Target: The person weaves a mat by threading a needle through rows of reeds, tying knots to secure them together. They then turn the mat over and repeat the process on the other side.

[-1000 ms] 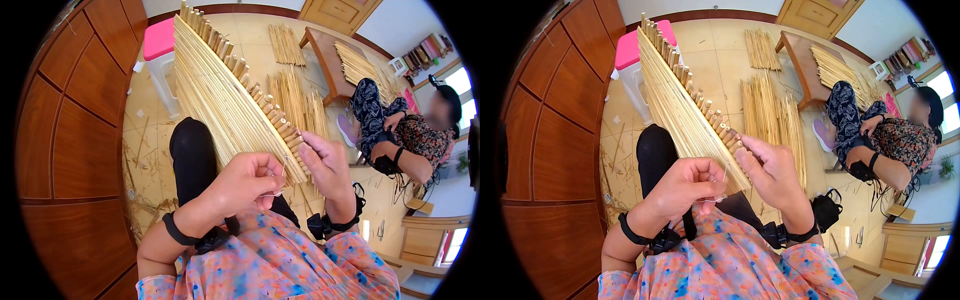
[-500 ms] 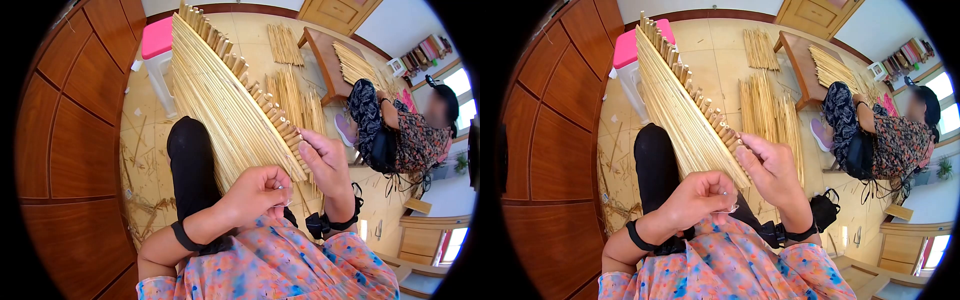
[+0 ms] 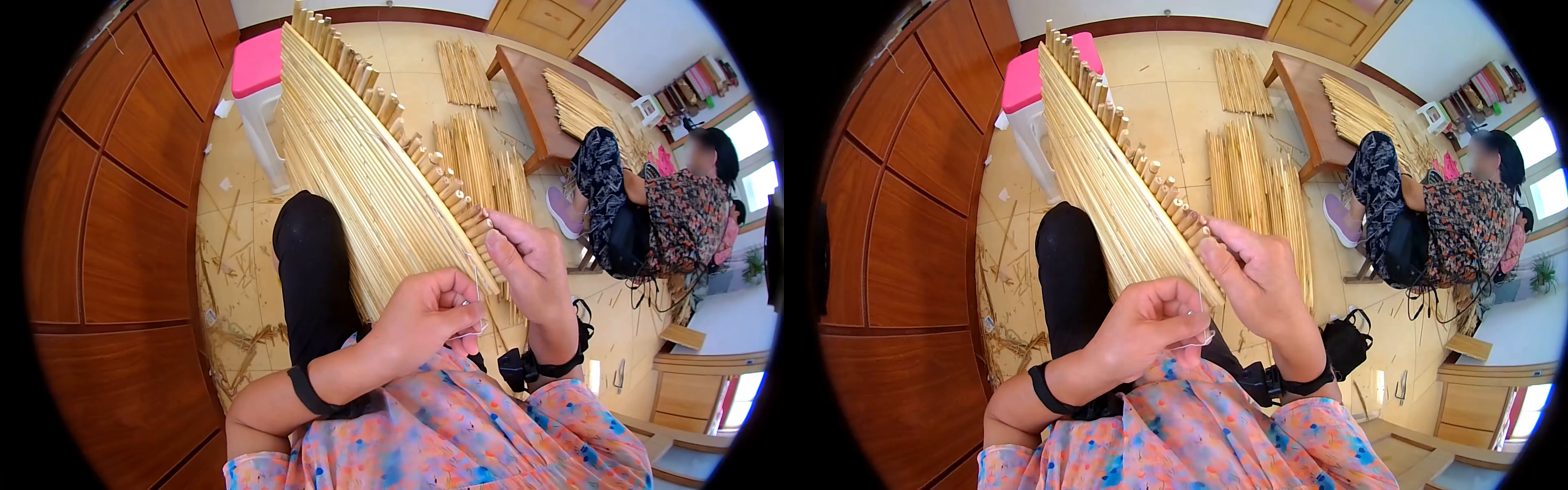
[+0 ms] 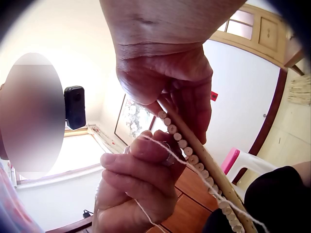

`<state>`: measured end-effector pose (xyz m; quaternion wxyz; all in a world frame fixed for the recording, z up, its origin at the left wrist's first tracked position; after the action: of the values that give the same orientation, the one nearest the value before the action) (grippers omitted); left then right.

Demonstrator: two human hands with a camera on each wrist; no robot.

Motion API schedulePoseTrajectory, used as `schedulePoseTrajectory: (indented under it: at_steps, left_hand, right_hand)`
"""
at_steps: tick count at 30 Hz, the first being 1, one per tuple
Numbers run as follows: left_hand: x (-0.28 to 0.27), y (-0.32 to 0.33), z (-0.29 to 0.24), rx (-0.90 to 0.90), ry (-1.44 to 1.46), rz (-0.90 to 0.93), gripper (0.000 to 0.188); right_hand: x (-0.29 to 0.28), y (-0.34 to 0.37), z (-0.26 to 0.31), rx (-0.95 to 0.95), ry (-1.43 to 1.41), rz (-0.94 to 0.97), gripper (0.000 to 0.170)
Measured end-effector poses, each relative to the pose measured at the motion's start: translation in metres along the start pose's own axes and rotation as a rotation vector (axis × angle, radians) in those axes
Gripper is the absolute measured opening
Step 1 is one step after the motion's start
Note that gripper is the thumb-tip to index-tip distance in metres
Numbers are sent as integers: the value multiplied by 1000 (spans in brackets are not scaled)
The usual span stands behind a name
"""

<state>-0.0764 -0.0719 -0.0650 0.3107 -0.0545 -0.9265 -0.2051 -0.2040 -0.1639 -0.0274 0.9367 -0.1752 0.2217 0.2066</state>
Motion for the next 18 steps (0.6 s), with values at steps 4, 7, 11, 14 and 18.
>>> schedulePoseTrajectory:
  at_steps: [4,7,11,14,18]
  left_hand:
    - [2,4,10,56,-5,-27,6]
    - [2,6,15,81,-23,-49,5]
    - [-1,10,5,-36,-50,-45,6]
    - [-14,12,-13,-104,-109,-6,6]
    - [-23,12,-18,-92,-210,45,5]
  right_hand:
    - [1,7,-3,-22,-18,-13,25]
    - [0,10,-3,-25,-15,-12,24]
    - [-1,13,-1,-29,16,0,24]
    - [0,14,-3,-41,11,4,24]
    - [0,18,-4,-57,16,5,25]
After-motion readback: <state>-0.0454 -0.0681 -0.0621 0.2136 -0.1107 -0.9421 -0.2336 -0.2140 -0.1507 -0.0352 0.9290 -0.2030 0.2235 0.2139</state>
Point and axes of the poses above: each hand's wrist, its own y-axis away from the middle knuckle, its own x-axis out of the palm, z = x × y, the point moved 2 cm from there along -y, towards the middle knuckle, and after that the axes turned 4 degrees about -z, right-handed, at the moved point
